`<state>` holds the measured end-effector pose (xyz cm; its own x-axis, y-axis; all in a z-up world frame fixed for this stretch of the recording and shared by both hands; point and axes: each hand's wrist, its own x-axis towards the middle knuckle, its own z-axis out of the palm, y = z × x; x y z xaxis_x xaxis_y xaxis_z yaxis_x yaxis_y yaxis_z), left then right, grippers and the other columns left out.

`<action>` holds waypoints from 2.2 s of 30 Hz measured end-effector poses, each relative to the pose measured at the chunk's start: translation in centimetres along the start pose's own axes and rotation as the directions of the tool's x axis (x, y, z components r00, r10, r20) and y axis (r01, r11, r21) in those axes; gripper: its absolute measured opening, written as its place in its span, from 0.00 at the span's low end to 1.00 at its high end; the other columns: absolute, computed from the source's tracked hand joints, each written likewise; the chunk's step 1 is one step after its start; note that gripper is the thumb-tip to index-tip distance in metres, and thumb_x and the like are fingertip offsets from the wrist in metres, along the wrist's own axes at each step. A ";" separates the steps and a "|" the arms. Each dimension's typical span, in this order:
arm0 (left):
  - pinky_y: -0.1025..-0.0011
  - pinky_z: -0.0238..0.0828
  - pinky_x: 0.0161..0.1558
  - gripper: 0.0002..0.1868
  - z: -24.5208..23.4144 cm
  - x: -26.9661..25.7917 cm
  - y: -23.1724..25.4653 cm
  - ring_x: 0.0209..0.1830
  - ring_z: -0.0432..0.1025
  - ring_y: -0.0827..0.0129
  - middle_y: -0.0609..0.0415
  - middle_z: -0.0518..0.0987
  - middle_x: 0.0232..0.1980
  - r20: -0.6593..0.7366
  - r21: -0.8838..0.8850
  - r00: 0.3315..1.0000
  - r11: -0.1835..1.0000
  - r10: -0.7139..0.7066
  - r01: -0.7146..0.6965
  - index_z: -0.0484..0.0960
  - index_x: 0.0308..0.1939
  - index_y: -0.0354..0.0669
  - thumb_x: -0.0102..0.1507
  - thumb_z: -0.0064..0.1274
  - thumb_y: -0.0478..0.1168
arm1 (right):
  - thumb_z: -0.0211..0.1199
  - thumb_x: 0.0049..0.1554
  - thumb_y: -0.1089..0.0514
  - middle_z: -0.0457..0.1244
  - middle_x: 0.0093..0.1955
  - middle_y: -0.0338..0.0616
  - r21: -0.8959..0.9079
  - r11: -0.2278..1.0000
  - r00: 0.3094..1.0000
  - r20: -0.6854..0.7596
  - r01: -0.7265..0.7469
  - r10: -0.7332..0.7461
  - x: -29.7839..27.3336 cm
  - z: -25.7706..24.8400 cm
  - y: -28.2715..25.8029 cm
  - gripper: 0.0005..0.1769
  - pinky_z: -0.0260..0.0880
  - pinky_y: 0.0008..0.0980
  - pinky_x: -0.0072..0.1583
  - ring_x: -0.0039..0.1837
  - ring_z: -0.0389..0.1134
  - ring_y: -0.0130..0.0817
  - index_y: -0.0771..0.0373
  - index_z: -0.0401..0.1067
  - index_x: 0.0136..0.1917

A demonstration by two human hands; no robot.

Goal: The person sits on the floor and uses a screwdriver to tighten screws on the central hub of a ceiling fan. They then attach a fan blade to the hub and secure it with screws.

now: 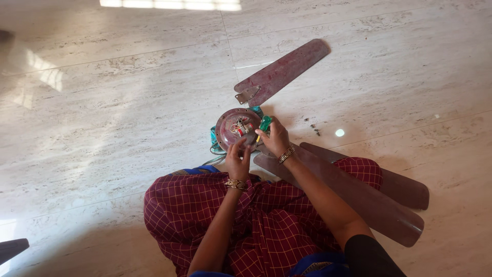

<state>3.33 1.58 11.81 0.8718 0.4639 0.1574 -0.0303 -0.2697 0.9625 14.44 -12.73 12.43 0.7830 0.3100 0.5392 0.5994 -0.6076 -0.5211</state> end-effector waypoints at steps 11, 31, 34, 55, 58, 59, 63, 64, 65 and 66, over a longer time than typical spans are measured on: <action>0.63 0.78 0.44 0.18 0.3 5.3 8.9 0.47 0.79 0.58 0.48 0.83 0.53 0.157 0.240 0.912 0.881 0.380 -0.408 0.84 0.55 0.45 0.62 0.63 0.41 | 0.62 0.60 0.57 0.71 0.42 0.53 0.032 0.993 0.971 0.216 -0.115 0.106 -0.6 2.4 -0.2 0.24 0.75 0.51 0.45 0.44 0.74 0.55 0.59 0.59 0.66; 0.68 0.80 0.41 0.15 0.8 6.7 7.0 0.41 0.82 0.62 0.50 0.83 0.47 0.232 0.059 0.917 0.936 0.325 -0.347 0.85 0.45 0.44 0.55 0.68 0.39 | 0.73 0.52 0.56 0.70 0.46 0.56 0.012 0.999 0.972 0.231 -0.047 0.043 -0.5 1.2 1.7 0.33 0.75 0.49 0.49 0.50 0.73 0.55 0.60 0.60 0.65; 0.67 0.78 0.42 0.13 0.7 6.6 7.2 0.39 0.81 0.62 0.50 0.85 0.45 0.242 0.168 0.913 0.913 0.328 -0.372 0.87 0.42 0.44 0.55 0.69 0.39 | 0.74 0.51 0.56 0.70 0.47 0.56 -0.012 0.999 0.971 0.232 -0.051 0.052 -0.6 1.2 1.7 0.33 0.74 0.48 0.50 0.50 0.73 0.55 0.60 0.61 0.65; 0.73 0.68 0.29 0.31 6.1 8.4 4.1 0.23 0.71 0.74 0.55 0.78 0.22 0.071 -0.166 0.992 0.979 -0.107 0.117 0.80 0.25 0.37 0.68 0.52 0.61 | 0.63 0.53 0.63 0.68 0.49 0.62 0.023 0.995 0.986 0.135 -0.099 0.096 -1.7 3.2 0.4 0.34 0.72 0.55 0.48 0.48 0.70 0.62 0.66 0.58 0.71; 0.72 0.58 0.21 0.36 7.3 9.0 3.7 0.17 0.61 0.78 0.59 0.69 0.16 -0.026 -0.221 0.982 0.959 -0.189 0.179 0.73 0.16 0.37 0.68 0.54 0.62 | 0.63 0.53 0.63 0.69 0.49 0.59 0.021 0.997 0.986 0.155 -0.071 0.067 -1.7 3.6 1.8 0.27 0.72 0.53 0.49 0.49 0.71 0.60 0.62 0.65 0.66; 0.73 0.57 0.20 0.35 7.5 8.9 3.3 0.16 0.60 0.79 0.60 0.69 0.16 -0.026 -0.247 0.982 0.953 -0.189 0.177 0.73 0.15 0.38 0.67 0.54 0.61 | 0.64 0.53 0.62 0.69 0.49 0.56 -0.003 0.999 0.979 0.196 -0.047 0.046 -1.7 3.8 2.4 0.19 0.73 0.52 0.50 0.50 0.71 0.58 0.61 0.69 0.58; 0.75 0.61 0.20 0.33 7.3 9.1 2.1 0.14 0.64 0.80 0.61 0.71 0.14 0.059 -0.221 0.996 0.972 -0.070 0.081 0.75 0.14 0.41 0.66 0.54 0.59 | 0.63 0.54 0.60 0.70 0.42 0.54 -0.008 0.993 0.905 0.410 -0.121 0.114 -1.1 3.8 3.8 0.06 0.74 0.49 0.50 0.48 0.73 0.55 0.63 0.75 0.44; 0.74 0.60 0.19 0.33 7.1 9.4 2.0 0.15 0.63 0.80 0.61 0.70 0.15 0.100 -0.229 0.993 0.970 -0.062 0.083 0.74 0.14 0.40 0.66 0.55 0.59 | 0.64 0.54 0.59 0.70 0.42 0.54 -0.013 0.994 0.906 0.409 -0.112 0.108 -0.8 3.7 3.7 0.07 0.74 0.50 0.50 0.47 0.73 0.56 0.63 0.75 0.45; 0.74 0.59 0.19 0.33 6.9 9.6 1.9 0.15 0.62 0.80 0.61 0.70 0.15 0.144 -0.238 0.988 0.967 -0.055 0.089 0.74 0.14 0.40 0.66 0.56 0.58 | 0.65 0.54 0.58 0.70 0.41 0.55 -0.022 0.994 0.907 0.409 -0.105 0.105 -0.9 3.5 3.5 0.08 0.74 0.50 0.49 0.46 0.72 0.56 0.63 0.75 0.46; 0.74 0.58 0.19 0.33 6.7 9.8 1.8 0.15 0.62 0.79 0.60 0.70 0.15 0.187 -0.248 0.981 0.964 -0.049 0.095 0.74 0.14 0.39 0.66 0.57 0.57 | 0.66 0.55 0.57 0.69 0.40 0.55 -0.030 0.995 0.907 0.409 -0.098 0.102 -0.9 3.4 3.2 0.09 0.73 0.51 0.49 0.45 0.72 0.56 0.63 0.75 0.47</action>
<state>15.06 -0.03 13.59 0.9481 0.3109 0.0662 -0.0674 -0.0070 0.9977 16.23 -12.50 8.04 0.8392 0.5181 0.1655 0.5143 -0.6570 -0.5512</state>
